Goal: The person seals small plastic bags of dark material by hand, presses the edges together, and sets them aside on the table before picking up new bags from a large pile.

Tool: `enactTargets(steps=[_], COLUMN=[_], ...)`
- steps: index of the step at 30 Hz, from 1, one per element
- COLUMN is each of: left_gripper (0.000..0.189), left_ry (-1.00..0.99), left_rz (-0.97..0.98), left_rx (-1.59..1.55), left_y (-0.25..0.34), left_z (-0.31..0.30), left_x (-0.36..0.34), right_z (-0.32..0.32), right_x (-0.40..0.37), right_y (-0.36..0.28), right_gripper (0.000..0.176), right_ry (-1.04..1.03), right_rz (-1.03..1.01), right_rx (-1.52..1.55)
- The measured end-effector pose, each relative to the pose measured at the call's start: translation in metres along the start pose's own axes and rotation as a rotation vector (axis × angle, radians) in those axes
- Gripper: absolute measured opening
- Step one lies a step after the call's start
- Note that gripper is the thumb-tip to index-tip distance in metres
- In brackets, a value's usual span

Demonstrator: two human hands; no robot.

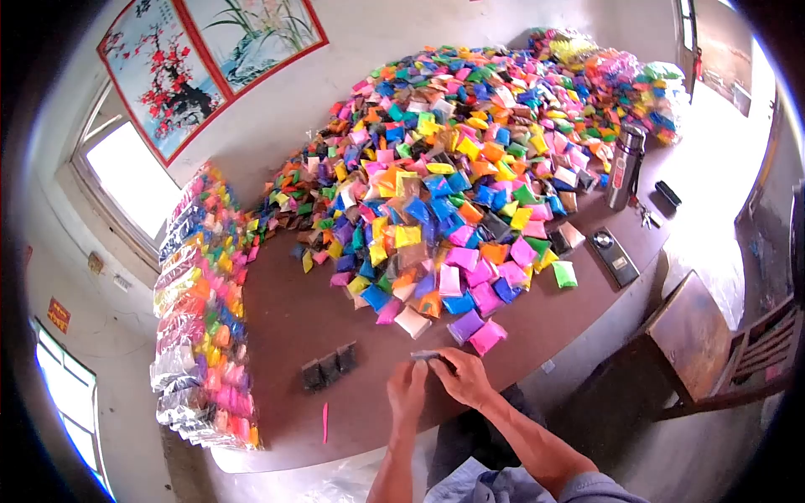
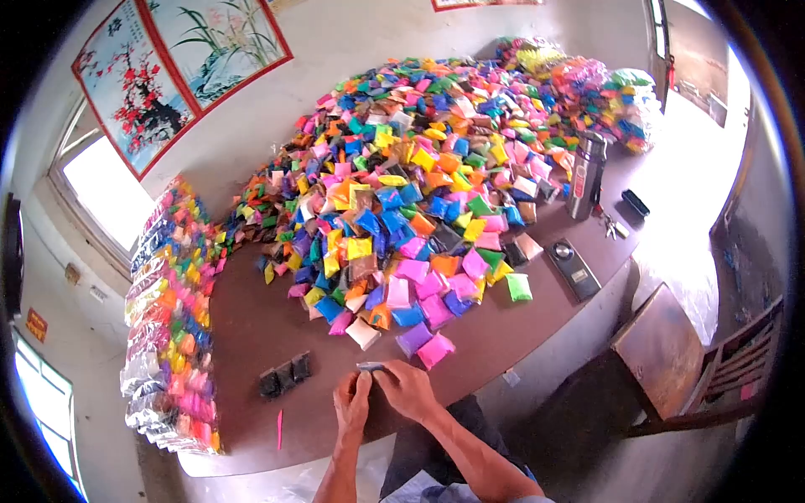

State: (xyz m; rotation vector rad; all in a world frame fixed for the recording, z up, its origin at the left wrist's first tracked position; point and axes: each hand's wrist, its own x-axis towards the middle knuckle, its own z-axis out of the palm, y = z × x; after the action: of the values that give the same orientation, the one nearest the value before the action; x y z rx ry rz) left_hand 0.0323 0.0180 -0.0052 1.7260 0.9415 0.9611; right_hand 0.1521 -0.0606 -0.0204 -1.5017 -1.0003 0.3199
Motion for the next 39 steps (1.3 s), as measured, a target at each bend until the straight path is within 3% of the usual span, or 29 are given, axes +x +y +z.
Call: enactTargets(steps=[2,12,14,17,25,29,34,39], left_gripper=[0.028,0.024,0.025,0.03,0.026,0.024,0.03,0.028], left_ry=[-0.053,-0.031,-0.084,-0.136,-0.095,-0.048,-0.191,-0.095], left_rz=[-0.013,0.061,0.01,-0.099,-0.047,-0.013,-0.07,-0.026], left_rx=[0.122,0.068,-0.109,-0.009,0.023,0.003,-0.031,-0.008], left_y=[-0.003,-0.006,-0.021,-0.013,-0.005,-0.006,-0.009,0.004], left_z=[-0.004,-0.003,-0.002,-0.012,-0.014,-0.009,-0.013,-0.013], left_x=[0.004,0.013,0.014,0.013,0.007,0.008,0.007,0.005], right_z=[-0.002,0.004,0.004,0.005,0.004,0.004,0.004,0.004], right_x=[0.001,0.003,0.002,0.001,0.0,-0.001,-0.004,-0.002], right_y=[-0.006,-0.004,0.001,-0.002,-0.017,-0.013,0.002,-0.01], right_gripper=[0.027,0.025,0.023,0.02,0.023,0.022,0.018,0.021], right_ry=[-0.034,0.01,0.006,-0.022,-0.072,0.015,-0.052,-0.079], right_rz=[0.011,0.059,0.088,0.08,0.081,0.054,0.046,0.078], right_rx=[-0.026,-0.072,-0.098,-0.149,-0.129,-0.132,-0.126,-0.112])
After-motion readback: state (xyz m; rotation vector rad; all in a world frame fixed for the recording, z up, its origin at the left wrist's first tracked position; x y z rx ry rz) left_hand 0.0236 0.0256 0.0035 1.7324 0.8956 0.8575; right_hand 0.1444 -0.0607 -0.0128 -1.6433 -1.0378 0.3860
